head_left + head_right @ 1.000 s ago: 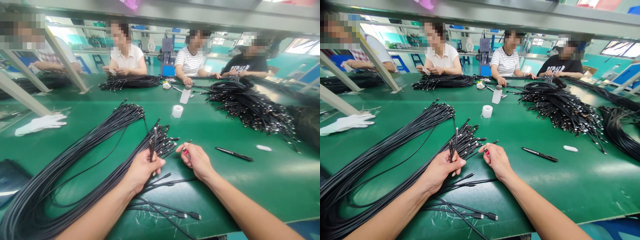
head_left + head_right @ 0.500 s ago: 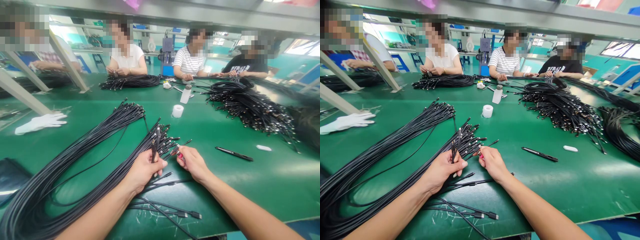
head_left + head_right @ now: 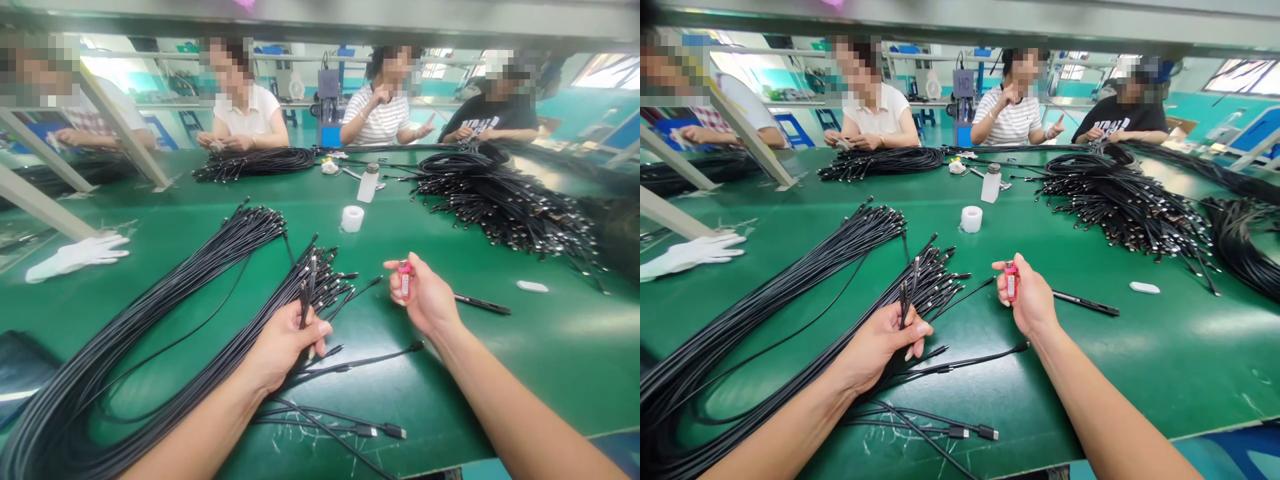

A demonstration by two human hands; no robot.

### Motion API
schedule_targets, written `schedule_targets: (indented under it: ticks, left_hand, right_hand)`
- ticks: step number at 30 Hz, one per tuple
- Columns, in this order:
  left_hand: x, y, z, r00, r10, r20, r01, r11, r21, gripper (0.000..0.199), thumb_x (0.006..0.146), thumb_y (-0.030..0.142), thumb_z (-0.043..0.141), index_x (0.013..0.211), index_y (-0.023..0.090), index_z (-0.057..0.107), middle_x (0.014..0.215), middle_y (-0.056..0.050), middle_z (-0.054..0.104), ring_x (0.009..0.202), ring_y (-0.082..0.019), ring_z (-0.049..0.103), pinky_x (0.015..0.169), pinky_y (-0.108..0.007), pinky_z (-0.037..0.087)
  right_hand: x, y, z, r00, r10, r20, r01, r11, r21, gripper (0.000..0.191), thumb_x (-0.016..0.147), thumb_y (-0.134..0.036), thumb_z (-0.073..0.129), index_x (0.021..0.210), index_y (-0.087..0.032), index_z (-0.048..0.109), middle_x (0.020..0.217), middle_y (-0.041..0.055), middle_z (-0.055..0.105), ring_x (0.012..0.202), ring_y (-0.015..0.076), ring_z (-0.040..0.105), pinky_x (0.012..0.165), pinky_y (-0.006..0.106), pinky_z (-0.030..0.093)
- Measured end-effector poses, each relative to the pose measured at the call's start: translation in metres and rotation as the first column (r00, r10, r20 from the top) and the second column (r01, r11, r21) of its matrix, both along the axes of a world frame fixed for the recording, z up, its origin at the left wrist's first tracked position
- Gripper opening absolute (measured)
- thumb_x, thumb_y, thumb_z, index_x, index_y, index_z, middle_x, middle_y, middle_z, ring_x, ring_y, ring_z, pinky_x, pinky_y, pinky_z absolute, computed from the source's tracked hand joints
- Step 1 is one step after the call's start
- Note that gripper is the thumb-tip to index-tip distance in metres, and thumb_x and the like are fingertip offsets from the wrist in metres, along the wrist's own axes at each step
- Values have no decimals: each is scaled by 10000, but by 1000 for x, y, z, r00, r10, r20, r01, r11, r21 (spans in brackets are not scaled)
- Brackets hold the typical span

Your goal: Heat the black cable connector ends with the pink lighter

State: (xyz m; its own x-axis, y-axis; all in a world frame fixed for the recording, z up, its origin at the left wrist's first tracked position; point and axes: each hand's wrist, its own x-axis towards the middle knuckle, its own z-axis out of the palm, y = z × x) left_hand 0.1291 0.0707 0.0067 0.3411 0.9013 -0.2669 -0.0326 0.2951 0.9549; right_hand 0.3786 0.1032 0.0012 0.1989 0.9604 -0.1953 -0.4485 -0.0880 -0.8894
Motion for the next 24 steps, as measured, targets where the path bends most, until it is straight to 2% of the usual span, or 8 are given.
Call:
schedule_targets:
  ticks: [3,7,14,24]
  left_hand:
    - [0,0,0,1000,2,21,-1,1000,-15,348,764,271,743,697,188,412,599,9,653,554,-110,601,628,-249,432]
    - [-2,0,1,1000,-6,26,7,1000,-13,342,779,269,735,700,187,413,575,12,642,570,-112,607,649,-247,449]
    - [-2,0,1,999,-13,30,13,1000,-6,337,805,286,712,723,186,400,729,-41,697,530,-114,600,547,-242,444]
    - [1,0,3,998,-5,68,5,1000,-7,328,814,254,697,721,185,390,731,-30,682,526,-119,610,509,-234,455]
  right_hand:
    - [-4,-2,-2,998,38,45,-39,999,7,413,863,-523,585,891,-128,702,540,-2,527,421,91,403,383,233,286]
    - [-8,-4,-2,994,65,86,-64,998,-8,393,862,-501,574,908,-129,691,506,-19,504,386,80,355,364,223,228]
    - [-19,-9,1,988,92,127,-85,995,-61,277,841,-383,535,940,-151,650,459,-48,453,359,70,297,350,193,166]
    - [-53,-27,7,941,250,226,-228,967,-117,289,839,-387,472,956,-169,620,453,-67,421,360,58,243,351,172,142]
